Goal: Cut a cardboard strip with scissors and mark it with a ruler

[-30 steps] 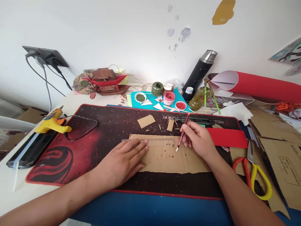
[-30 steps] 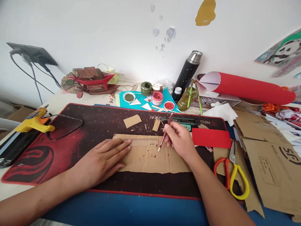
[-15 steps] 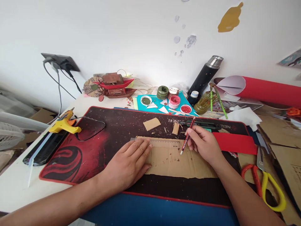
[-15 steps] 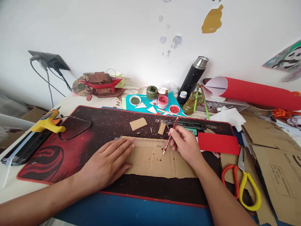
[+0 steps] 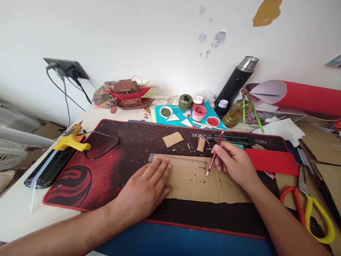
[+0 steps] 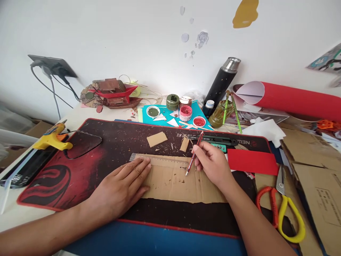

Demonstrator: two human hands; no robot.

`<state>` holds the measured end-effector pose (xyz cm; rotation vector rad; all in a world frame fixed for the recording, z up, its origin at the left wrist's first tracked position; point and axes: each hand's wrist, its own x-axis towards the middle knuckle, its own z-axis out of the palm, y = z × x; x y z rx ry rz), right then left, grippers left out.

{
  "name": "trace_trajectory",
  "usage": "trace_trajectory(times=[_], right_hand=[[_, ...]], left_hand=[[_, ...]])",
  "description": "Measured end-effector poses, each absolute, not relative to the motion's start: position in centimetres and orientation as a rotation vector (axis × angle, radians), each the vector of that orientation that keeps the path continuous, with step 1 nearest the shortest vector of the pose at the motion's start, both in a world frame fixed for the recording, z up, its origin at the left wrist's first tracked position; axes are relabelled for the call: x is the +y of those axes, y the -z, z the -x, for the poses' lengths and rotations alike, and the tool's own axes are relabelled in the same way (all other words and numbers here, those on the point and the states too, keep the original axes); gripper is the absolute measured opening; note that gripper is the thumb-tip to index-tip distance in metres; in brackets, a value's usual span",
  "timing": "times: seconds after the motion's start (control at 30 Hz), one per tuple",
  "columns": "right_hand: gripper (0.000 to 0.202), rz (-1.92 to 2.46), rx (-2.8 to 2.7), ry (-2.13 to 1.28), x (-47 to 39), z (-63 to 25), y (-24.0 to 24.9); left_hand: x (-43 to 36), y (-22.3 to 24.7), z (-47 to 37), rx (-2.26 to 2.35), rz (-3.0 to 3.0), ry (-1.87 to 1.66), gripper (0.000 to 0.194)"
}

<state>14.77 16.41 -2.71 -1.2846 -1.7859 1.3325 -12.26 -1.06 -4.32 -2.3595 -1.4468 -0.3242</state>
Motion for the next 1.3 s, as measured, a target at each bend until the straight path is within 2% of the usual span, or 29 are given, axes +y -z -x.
trace_trajectory(times=[0.63, 1.3], right_hand=[[0.055, 1.305, -1.858, -1.301, 16.2, -14.9, 2.6], [0.058, 1.302, -1.871, -1.299, 16.3, -14.8, 2.7]], left_hand=[[-0.9, 5.5, 12.3, -1.495, 2.449, 0.296, 0.055], [-0.7, 4.5, 11.9, -1.509, 2.334, 0.333, 0.054]])
